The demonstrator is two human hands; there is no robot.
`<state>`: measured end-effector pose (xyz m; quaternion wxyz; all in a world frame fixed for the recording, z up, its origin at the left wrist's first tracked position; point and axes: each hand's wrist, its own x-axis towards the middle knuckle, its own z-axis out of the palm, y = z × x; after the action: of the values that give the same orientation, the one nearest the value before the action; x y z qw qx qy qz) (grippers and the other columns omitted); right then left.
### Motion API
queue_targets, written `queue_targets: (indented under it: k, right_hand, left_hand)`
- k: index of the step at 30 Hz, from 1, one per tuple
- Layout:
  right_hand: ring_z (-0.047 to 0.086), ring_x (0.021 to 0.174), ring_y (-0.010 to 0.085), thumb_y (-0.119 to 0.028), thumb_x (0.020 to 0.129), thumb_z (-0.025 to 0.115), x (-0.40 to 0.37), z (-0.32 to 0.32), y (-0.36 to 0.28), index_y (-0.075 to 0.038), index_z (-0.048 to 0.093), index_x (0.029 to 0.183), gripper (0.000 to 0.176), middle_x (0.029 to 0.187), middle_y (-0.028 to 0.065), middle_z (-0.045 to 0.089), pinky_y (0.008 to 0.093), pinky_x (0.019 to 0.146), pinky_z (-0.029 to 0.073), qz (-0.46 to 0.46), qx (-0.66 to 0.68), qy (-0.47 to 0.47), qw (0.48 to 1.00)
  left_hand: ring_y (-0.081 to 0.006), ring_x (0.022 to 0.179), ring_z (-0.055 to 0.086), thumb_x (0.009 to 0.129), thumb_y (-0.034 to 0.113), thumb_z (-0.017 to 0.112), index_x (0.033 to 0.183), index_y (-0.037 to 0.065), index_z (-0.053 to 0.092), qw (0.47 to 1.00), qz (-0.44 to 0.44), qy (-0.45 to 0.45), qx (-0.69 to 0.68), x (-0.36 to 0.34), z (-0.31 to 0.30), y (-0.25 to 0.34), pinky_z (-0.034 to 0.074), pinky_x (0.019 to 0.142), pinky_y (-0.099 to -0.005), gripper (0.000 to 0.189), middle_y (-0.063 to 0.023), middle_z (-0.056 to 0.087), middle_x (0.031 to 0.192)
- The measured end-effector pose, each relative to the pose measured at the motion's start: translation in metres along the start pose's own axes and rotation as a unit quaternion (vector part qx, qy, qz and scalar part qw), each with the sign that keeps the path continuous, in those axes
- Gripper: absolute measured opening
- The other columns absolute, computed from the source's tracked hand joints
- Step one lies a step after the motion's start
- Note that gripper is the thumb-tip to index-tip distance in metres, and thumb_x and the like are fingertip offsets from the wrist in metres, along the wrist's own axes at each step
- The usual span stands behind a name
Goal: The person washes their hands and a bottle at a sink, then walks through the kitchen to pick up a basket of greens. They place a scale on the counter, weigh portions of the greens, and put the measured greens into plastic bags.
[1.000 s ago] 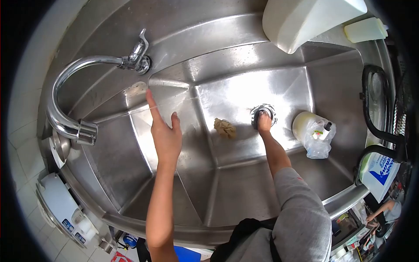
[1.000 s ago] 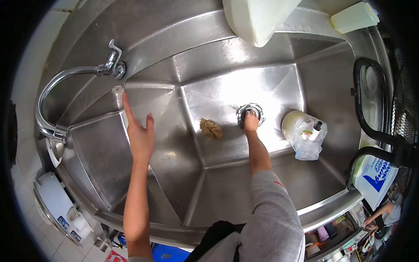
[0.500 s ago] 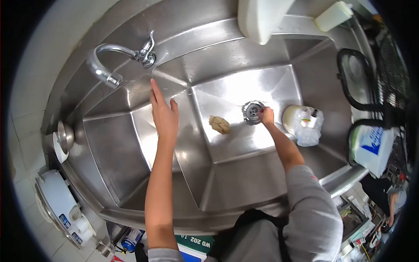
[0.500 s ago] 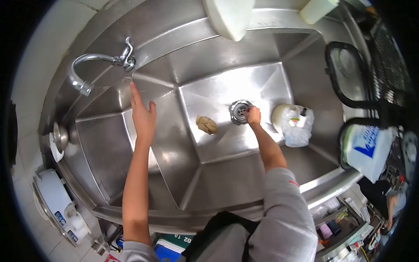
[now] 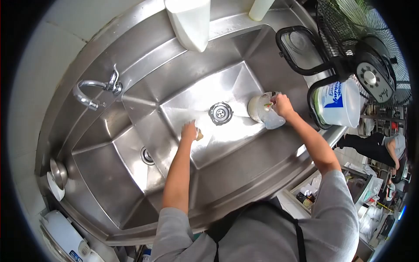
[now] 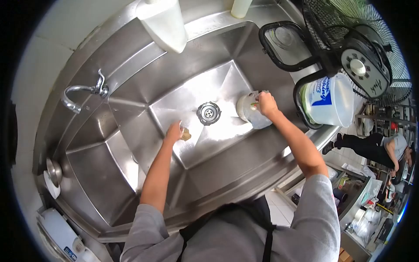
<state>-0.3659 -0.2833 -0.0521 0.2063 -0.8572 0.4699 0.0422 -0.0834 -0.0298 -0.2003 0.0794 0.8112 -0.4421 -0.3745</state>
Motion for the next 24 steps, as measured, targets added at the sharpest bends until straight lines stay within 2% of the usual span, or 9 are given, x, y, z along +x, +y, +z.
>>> queue_targets:
  k: [1, 3, 5, 6, 9, 13, 16, 23, 24]
  right_hand:
    - [0.061, 0.072, 0.0318, -0.003, 0.064, 0.061, 0.004, 0.002, -0.005, -0.003, 0.064, 0.074, 0.010, 0.076, 0.0178, 0.061, 0.0383, 0.069, 0.049, 0.009, -0.053, 0.009, 0.999]
    - [0.059, 0.071, 0.0331, -0.005, 0.067, 0.057, 0.017, 0.028, -0.014, -0.006, 0.064, 0.073, 0.009, 0.075, 0.0178, 0.061, 0.0395, 0.069, 0.048, -0.099, 0.001, 0.009, 0.995]
    - [0.060, 0.070, 0.0308, -0.003, 0.066, 0.058, 0.028, 0.075, -0.035, -0.006, 0.065, 0.072, 0.009, 0.073, 0.0162, 0.061, 0.0368, 0.067, 0.048, -0.081, 0.055, -0.063, 0.993]
    - [0.060, 0.071, 0.0294, -0.004, 0.067, 0.058, 0.032, 0.104, -0.045, -0.006, 0.065, 0.071, 0.008, 0.072, 0.0157, 0.061, 0.0362, 0.068, 0.048, -0.092, 0.103, -0.088, 0.986]
    - [0.061, 0.073, 0.0269, -0.007, 0.066, 0.062, 0.044, 0.200, -0.070, -0.005, 0.065, 0.078, 0.013, 0.077, 0.0146, 0.063, 0.0348, 0.068, 0.048, -0.016, 0.154, -0.119, 0.981]
    - [0.060, 0.077, 0.0302, -0.011, 0.068, 0.062, 0.061, 0.298, -0.062, -0.006, 0.065, 0.080, 0.014, 0.079, 0.0139, 0.062, 0.0387, 0.071, 0.047, 0.049, 0.104, -0.050, 0.992]
    - [0.058, 0.082, 0.0308, -0.017, 0.072, 0.060, 0.064, 0.310, -0.067, -0.006, 0.064, 0.086, 0.018, 0.093, 0.0133, 0.060, 0.0395, 0.073, 0.047, 0.060, 0.101, -0.014, 0.993]
    - [0.059, 0.083, 0.0300, -0.015, 0.077, 0.053, 0.065, 0.335, -0.073, -0.003, 0.061, 0.084, 0.016, 0.094, 0.0153, 0.059, 0.0385, 0.069, 0.048, 0.026, 0.012, 0.008, 1.000]
    - [0.058, 0.084, 0.0276, -0.013, 0.084, 0.041, 0.062, 0.335, -0.072, -0.004, 0.058, 0.081, 0.019, 0.095, 0.0108, 0.058, 0.0377, 0.068, 0.049, -0.005, -0.001, 0.033, 0.999]
  left_hand:
    - [-0.0322, 0.107, 0.046, 0.076, 0.018, 0.059, 0.121, 0.007, 0.042, 0.998, 0.005, 0.032, 0.048, 0.008, 0.021, -0.013, 0.040, 0.087, -0.0435, 0.049, -0.0178, 0.048, 0.115]
    - [-0.0326, 0.108, 0.045, 0.075, 0.018, 0.060, 0.120, 0.007, 0.043, 0.994, 0.004, 0.055, 0.093, 0.004, 0.050, -0.029, 0.040, 0.087, -0.0435, 0.049, -0.0183, 0.045, 0.118]
    - [-0.0342, 0.110, 0.043, 0.073, 0.016, 0.062, 0.118, 0.011, 0.045, 0.990, 0.001, 0.091, 0.112, 0.006, 0.067, -0.037, 0.040, 0.088, -0.0436, 0.048, -0.0185, 0.039, 0.121]
    - [-0.0350, 0.113, 0.039, 0.072, 0.013, 0.062, 0.114, 0.015, 0.047, 0.997, -0.066, 0.024, -0.025, 0.002, 0.066, -0.035, 0.041, 0.088, -0.0423, 0.045, -0.0174, 0.038, 0.119]
    - [-0.0362, 0.112, 0.038, 0.073, 0.009, 0.059, 0.109, 0.015, 0.048, 0.994, -0.048, 0.091, -0.020, -0.011, 0.084, -0.041, 0.040, 0.088, -0.0416, 0.038, -0.0175, 0.040, 0.114]
    - [-0.0355, 0.108, 0.039, 0.076, 0.004, 0.054, 0.106, 0.014, 0.049, 0.989, -0.035, 0.138, 0.025, -0.032, 0.099, -0.047, 0.041, 0.086, -0.0410, 0.032, -0.0173, 0.040, 0.110]
    - [-0.0343, 0.103, 0.041, 0.078, 0.001, 0.050, 0.103, 0.014, 0.050, 0.992, -0.052, 0.111, -0.043, -0.034, 0.104, -0.049, 0.041, 0.085, -0.0400, 0.029, -0.0164, 0.040, 0.108]
    - [-0.0334, 0.103, 0.041, 0.075, -0.003, 0.050, 0.102, 0.013, 0.050, 0.988, -0.078, 0.122, -0.061, -0.039, 0.106, -0.047, 0.042, 0.084, -0.0396, 0.031, -0.0149, 0.040, 0.104]
    - [-0.0344, 0.101, 0.041, 0.070, -0.005, 0.055, 0.102, 0.013, 0.050, 0.986, -0.073, 0.137, -0.064, -0.039, 0.106, -0.047, 0.040, 0.084, -0.0403, 0.036, -0.0151, 0.041, 0.102]
